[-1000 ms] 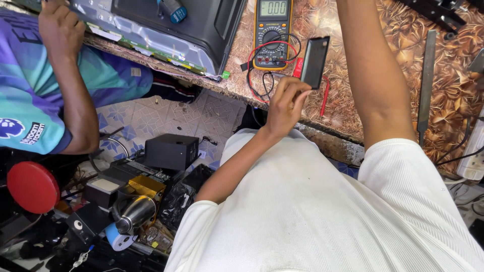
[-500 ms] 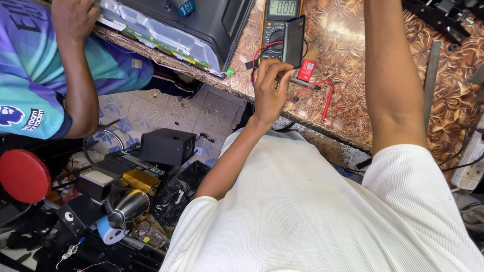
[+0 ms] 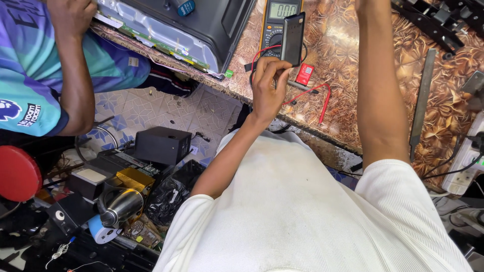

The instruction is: Testing electronic components and a smartphone using a digital multimeter on a repair bench

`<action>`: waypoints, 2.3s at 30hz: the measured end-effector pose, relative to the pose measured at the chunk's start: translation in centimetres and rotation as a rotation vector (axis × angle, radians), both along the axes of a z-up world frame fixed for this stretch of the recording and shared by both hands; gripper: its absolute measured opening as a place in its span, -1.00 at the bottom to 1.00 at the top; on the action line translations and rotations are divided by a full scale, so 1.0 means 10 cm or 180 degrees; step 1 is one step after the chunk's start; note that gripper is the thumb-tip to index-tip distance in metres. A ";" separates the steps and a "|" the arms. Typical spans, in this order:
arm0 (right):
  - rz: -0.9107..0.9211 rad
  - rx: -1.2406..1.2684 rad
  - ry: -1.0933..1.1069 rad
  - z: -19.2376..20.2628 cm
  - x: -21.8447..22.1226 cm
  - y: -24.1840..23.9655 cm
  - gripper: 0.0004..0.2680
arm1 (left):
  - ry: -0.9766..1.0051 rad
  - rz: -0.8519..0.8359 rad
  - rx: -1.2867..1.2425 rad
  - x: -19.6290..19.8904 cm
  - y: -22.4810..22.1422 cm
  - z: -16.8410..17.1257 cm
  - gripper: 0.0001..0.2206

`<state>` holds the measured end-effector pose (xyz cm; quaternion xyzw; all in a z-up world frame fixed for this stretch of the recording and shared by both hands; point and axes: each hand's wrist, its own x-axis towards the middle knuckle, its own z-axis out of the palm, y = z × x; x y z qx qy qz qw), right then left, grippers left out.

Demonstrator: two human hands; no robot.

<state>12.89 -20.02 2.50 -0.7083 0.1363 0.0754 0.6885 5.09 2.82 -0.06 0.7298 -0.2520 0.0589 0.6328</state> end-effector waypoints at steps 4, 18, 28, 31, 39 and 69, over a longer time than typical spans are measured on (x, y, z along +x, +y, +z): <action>0.0090 -0.0085 0.0034 -0.01 -0.15 0.05 -0.72 | -0.0168 0.0015 0.0051 0.04 -0.12 0.09 -0.93; -0.1433 0.1114 -0.1001 0.41 -1.12 0.22 -0.49 | 0.1634 -0.0144 -0.0774 1.19 -1.32 -0.01 -0.59; -0.0808 -0.2270 -0.2135 0.79 -1.37 0.21 -0.46 | 0.1301 0.0120 -0.1152 1.49 -1.34 0.22 -0.74; -0.0415 -0.3732 -0.2507 0.79 -1.31 -0.04 -0.55 | 0.1261 0.0186 -0.1205 1.47 -1.30 0.21 -0.78; 0.0859 -0.4055 -0.2544 0.91 -1.10 0.02 -0.56 | 0.1999 -0.1383 -0.1323 0.69 -0.38 0.51 -0.91; -0.0769 0.0385 -0.1749 0.24 -1.86 0.60 -0.72 | 0.1764 -0.1407 -0.2038 0.01 -0.02 0.24 -0.75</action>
